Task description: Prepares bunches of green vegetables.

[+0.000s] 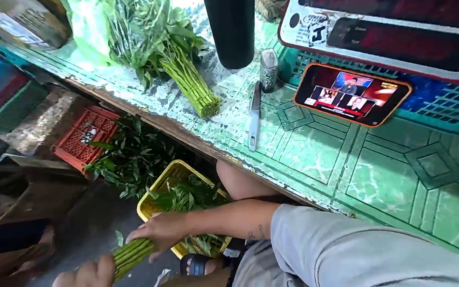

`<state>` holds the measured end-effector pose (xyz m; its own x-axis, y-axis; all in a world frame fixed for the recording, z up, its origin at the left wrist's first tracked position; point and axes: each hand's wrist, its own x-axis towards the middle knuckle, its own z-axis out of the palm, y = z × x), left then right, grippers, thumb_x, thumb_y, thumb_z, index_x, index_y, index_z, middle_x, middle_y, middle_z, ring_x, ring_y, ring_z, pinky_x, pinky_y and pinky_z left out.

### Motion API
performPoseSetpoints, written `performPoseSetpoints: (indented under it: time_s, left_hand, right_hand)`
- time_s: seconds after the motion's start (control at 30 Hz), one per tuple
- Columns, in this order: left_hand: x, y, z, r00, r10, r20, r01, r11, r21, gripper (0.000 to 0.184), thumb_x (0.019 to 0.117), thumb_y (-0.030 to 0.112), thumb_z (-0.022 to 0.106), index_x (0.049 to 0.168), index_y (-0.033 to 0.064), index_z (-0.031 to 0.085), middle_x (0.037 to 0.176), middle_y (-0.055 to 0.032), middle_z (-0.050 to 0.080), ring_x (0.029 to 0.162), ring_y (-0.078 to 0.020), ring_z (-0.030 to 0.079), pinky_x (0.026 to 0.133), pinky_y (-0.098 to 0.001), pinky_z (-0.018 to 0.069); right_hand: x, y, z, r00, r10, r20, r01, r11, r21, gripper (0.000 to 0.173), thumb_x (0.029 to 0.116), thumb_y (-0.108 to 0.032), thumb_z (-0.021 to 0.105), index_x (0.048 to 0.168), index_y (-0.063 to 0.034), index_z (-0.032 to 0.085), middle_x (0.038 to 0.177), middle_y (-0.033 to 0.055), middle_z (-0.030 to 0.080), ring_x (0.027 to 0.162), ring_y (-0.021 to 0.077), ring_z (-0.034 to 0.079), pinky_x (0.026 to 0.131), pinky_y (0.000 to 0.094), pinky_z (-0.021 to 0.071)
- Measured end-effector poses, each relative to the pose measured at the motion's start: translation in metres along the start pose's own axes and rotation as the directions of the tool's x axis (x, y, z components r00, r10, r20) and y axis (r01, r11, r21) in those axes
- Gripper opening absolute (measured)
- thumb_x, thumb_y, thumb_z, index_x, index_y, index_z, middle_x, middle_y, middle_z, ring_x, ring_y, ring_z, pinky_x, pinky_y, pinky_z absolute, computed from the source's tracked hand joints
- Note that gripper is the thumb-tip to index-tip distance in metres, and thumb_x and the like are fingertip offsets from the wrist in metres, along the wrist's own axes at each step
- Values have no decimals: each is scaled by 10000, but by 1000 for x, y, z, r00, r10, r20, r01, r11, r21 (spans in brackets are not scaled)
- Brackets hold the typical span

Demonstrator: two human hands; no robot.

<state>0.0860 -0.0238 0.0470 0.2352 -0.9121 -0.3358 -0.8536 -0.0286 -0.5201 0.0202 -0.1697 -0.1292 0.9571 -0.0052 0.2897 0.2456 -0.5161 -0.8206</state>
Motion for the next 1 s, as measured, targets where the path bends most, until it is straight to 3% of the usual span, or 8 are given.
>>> performPoseSetpoints:
  time_s: [0.13, 0.37, 0.47, 0.6, 0.7, 0.8, 0.9, 1.0]
  left_hand:
    - [21, 17, 16, 989, 105, -100, -101, 994, 44, 132, 919, -31, 644, 1032, -100, 634, 882, -293, 655, 844, -511, 676, 611, -589, 530]
    - [38, 23, 37, 994, 54, -95, -50, 998, 47, 296, 870, -43, 689, 1160, -73, 637, 874, -244, 682, 826, -456, 698, 597, -544, 543]
    - [50, 14, 24, 990, -63, 123, 75, 993, -97, 798, 866, 36, 742, 1569, 30, 365, 1170, -325, 653, 998, -539, 668, 685, -628, 551]
    - [60, -19, -7, 968, -145, 205, 204, 931, -303, 1068, 731, 270, 916, 1582, 6, 327, 1598, -395, 212, 1221, -658, 505, 825, -752, 510]
    - [73, -18, -49, 994, -110, 5, 101, 884, -457, 797, 914, 363, 736, 1517, -41, 403, 1494, -343, 443, 1269, -515, 552, 974, -650, 488]
    - [95, 34, -102, 938, -12, -347, -262, 632, -729, 590, 995, 387, 661, 1404, -22, 542, 1222, -205, 679, 958, -230, 718, 806, -392, 616]
    - [131, 112, -147, 806, 12, -592, -475, 610, -634, 504, 967, 444, 645, 1274, 46, 671, 1031, -113, 719, 745, -194, 681, 617, -412, 572]
    - [170, 168, -170, 786, 23, -618, -455, 698, -552, 564, 941, 547, 641, 1257, 82, 688, 1067, -111, 702, 787, -267, 697, 602, -471, 565]
  right_hand:
    - [11, -10, -15, 977, 49, 209, -97, 969, 228, 925, 728, -419, 918, 1487, -65, 524, 1472, 161, 563, 1412, 292, 475, 1209, 530, 298]
    - [11, -17, -18, 955, 163, 248, -225, 943, 246, 462, 814, -194, 831, 1183, 27, 662, 1022, 181, 709, 968, 314, 687, 823, 571, 539]
    - [16, -18, -24, 932, 259, 255, -306, 937, 167, 474, 825, -251, 822, 1202, -11, 663, 1015, 168, 710, 965, 326, 689, 798, 603, 542]
    - [17, 5, -17, 915, 357, 187, -380, 919, 105, 529, 833, -307, 822, 1268, -69, 638, 1098, 158, 711, 1042, 348, 683, 840, 634, 539]
    - [8, 29, -10, 867, 493, 75, -499, 861, 100, 614, 825, -344, 818, 1332, -72, 601, 1165, 175, 693, 1090, 369, 667, 872, 641, 528]
    - [-6, 12, -18, 812, 580, 70, -584, 804, 111, 609, 849, -314, 796, 1364, -56, 599, 1209, 189, 688, 1122, 374, 660, 905, 631, 524]
    - [-56, -48, -70, 741, 616, 268, -647, 762, 36, 440, 1016, -218, 624, 1384, 22, 595, 1401, 233, 598, 1324, 369, 556, 1088, 576, 421]
    - [-147, -34, -46, 895, 322, -309, -342, 939, -11, 134, 948, -108, 638, 924, -7, 722, 889, 114, 692, 838, 169, 667, 735, 328, 558]
